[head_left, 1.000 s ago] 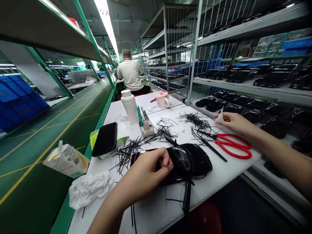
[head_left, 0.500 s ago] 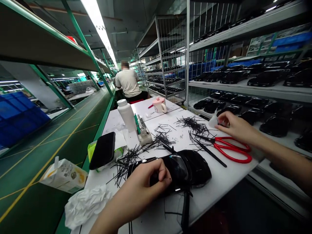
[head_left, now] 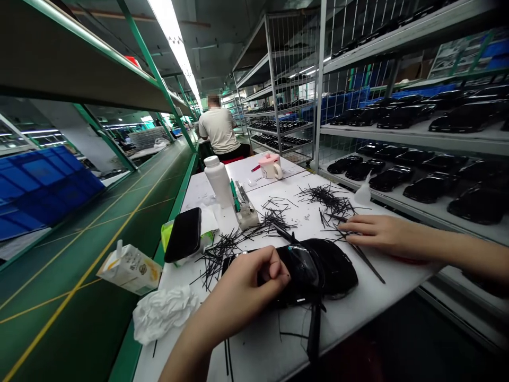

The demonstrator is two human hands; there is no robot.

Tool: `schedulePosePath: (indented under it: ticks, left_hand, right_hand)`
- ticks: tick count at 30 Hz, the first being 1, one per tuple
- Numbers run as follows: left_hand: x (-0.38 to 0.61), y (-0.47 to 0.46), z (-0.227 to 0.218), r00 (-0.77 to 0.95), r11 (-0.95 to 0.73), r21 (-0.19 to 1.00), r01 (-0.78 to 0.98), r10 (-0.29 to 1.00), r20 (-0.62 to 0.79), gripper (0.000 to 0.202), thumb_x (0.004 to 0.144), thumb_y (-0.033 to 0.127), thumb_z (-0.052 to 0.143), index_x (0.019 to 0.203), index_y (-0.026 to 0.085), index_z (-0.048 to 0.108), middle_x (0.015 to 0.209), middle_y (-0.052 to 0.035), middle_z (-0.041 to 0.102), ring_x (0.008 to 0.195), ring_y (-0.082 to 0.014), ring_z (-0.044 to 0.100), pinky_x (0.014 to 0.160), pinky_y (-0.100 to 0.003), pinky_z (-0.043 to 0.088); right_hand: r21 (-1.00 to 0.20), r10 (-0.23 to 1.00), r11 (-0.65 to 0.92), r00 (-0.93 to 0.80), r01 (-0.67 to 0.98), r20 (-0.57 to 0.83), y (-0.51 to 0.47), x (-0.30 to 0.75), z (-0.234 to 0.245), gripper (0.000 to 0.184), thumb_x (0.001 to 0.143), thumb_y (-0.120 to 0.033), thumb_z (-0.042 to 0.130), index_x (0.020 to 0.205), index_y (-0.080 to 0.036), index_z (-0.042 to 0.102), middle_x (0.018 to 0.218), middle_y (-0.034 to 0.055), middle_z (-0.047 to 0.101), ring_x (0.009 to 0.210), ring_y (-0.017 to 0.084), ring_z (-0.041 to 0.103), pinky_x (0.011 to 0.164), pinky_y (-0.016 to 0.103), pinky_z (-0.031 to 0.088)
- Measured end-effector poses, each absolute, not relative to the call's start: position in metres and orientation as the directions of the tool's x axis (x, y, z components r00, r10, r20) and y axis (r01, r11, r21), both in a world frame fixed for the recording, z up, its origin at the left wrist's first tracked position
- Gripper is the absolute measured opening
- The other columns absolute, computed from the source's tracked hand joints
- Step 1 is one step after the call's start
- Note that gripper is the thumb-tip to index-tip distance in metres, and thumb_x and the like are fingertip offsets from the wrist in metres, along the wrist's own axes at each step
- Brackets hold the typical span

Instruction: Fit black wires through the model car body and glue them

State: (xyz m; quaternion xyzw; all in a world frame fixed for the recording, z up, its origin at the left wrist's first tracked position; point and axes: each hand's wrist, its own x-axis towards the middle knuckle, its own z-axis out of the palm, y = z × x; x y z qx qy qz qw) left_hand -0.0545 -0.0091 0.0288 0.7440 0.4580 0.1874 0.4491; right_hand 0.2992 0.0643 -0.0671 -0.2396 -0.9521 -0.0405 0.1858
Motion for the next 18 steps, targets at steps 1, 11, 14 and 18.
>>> schedulePosePath:
  ticks: [1,11,14,18]
  left_hand:
    - [-0.054,-0.009,0.028,0.508,-0.181,0.839,0.513,0.852,-0.126,0.028,0.088,0.022,0.058,0.071,0.021,0.035,0.079,0.0044,0.060,0.072,-0.0115,0.045,0.066,-0.023,0.035]
    - [-0.054,-0.010,0.028,0.499,-0.242,0.787,0.567,0.861,-0.095,0.025,0.088,0.023,0.056,0.071,0.021,0.037,0.081,0.0035,0.062,0.070,-0.0124,0.046,0.063,-0.025,0.035]
    - [-0.054,-0.011,0.027,0.498,-0.250,0.779,0.574,0.862,-0.090,0.025,0.088,0.022,0.055,0.072,0.021,0.037,0.081,0.0032,0.062,0.071,-0.0127,0.048,0.063,-0.025,0.035]
    - [-0.054,-0.011,0.027,0.505,-0.275,0.766,0.581,0.860,-0.075,0.024,0.088,0.022,0.055,0.072,0.021,0.038,0.076,0.0038,0.059,0.068,-0.0123,0.046,0.061,-0.025,0.035]
  right_hand:
    - [-0.070,0.450,0.883,-0.799,0.463,0.398,0.064,0.303,-0.065,0.036,0.096,-0.010,0.042,0.108,-0.026,0.071,0.123,0.0082,0.070,0.110,0.027,0.066,0.088,0.046,0.057]
    - [-0.740,0.782,0.622,-0.155,0.255,0.603,0.008,0.235,-0.021,0.015,0.083,-0.029,0.072,0.087,-0.029,0.057,0.086,0.0016,0.073,0.070,0.021,0.072,0.063,0.033,0.063]
    - [-0.865,0.866,0.497,-0.107,0.069,0.489,-0.008,0.204,-0.015,0.027,0.082,-0.029,0.075,0.094,-0.032,0.050,0.079,-0.0026,0.074,0.061,0.019,0.070,0.054,0.030,0.060]
    - [-0.931,0.923,0.346,-0.136,-0.117,0.360,-0.008,0.180,-0.021,0.059,0.080,-0.029,0.078,0.125,-0.038,0.039,0.078,-0.0040,0.075,0.063,0.020,0.073,0.060,0.031,0.063]
